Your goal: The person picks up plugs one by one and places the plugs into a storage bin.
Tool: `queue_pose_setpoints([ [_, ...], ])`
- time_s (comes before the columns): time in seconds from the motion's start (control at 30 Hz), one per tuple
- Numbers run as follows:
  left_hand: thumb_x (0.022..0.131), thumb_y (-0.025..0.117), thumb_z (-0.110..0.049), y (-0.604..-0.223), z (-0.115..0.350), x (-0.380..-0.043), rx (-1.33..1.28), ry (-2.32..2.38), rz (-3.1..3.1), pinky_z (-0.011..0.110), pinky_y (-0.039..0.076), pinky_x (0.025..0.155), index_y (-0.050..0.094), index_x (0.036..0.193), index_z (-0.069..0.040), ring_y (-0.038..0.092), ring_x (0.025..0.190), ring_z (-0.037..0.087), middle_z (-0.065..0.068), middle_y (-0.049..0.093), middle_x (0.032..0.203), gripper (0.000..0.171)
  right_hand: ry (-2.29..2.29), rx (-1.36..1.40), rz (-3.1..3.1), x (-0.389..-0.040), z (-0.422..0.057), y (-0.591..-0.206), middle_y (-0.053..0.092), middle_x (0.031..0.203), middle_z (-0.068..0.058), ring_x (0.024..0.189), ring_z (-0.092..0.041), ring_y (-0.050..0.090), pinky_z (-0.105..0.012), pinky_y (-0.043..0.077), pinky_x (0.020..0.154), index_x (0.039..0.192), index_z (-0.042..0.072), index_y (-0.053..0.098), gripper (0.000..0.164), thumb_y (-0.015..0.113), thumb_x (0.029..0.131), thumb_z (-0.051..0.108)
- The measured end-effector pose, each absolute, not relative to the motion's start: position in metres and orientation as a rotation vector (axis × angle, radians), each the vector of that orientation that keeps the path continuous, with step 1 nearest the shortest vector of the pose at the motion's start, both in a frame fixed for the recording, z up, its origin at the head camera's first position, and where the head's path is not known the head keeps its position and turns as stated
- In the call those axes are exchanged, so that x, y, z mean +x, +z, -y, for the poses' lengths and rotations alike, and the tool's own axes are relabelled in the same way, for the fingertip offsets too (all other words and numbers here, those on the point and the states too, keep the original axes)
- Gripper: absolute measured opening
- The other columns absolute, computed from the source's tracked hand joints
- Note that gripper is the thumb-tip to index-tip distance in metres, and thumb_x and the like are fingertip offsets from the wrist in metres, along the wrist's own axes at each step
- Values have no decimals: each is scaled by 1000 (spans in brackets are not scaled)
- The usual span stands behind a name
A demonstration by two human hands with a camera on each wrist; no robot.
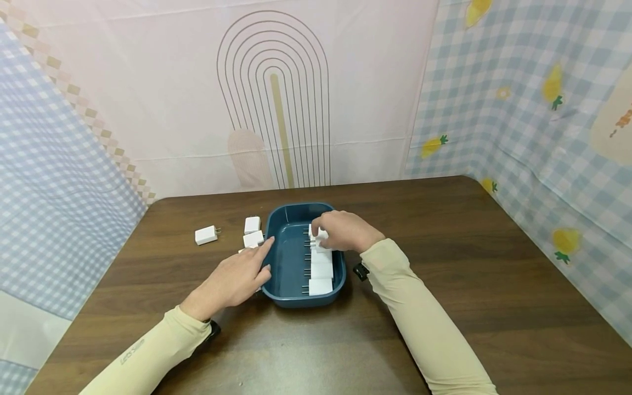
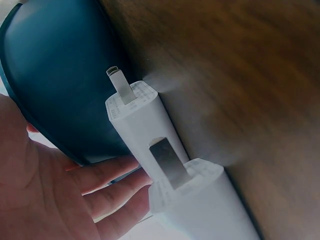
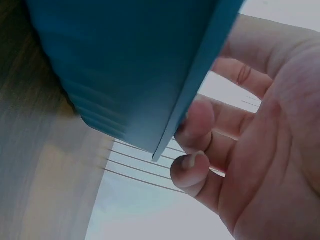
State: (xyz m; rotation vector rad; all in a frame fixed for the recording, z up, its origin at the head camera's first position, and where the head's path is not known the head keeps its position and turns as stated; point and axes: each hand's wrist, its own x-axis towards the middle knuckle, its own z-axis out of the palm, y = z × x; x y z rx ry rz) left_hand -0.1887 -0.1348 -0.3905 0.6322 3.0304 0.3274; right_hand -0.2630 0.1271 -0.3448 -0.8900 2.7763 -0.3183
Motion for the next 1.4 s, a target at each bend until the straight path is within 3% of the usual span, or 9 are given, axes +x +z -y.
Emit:
queue_pose_setpoints([
  [0.2,101,44,-36,-390,135,-189,638,328,-3028,48,45,112,31,159,-10,55,135,30,12,54,151,65,-344,-890,-2840,-260,-128,-345,65,132,-13,110,-25,64,-47,55,100,125,13,69,30,67,98,25],
  [0.47,101,44,-39,-389,134,-190,645,309,-3026,49,45,112,30,160,-10,54,136,31,13,53,152,67,-381,-888,-2910,-254,-134,-350,56,143,-15,126,-30,51,-51,49,106,136,12,63,45,70,95,30],
  [0.7,101,45,-40,-390,135,-190,646,307,-3026,49,44,113,29,160,-11,52,139,31,10,50,155,68,-381,-841,-2901,-248,-140,-358,34,162,-20,149,-40,34,-63,38,114,150,14,47,70,69,93,46],
  [0.87,101,45,-39,-390,135,-190,655,310,-3025,49,43,114,30,160,-12,51,140,32,8,49,155,67,-362,-819,-2888,-240,-140,-364,22,167,-22,153,-43,25,-64,34,115,156,14,38,81,64,93,58],
  [1.2,102,47,-40,-390,136,-191,704,267,-3035,48,44,113,32,160,-14,54,138,31,11,53,152,65,-293,-741,-2899,-230,-138,-375,9,169,-24,158,-41,8,-63,29,119,159,12,32,88,49,95,69],
  [1.4,104,41,-53,-382,145,-195,742,217,-3030,50,46,111,32,160,-13,57,135,32,14,54,151,69,-258,-725,-2920,-232,-134,-378,7,169,-23,158,-39,7,-62,30,118,159,12,32,88,46,95,70],
])
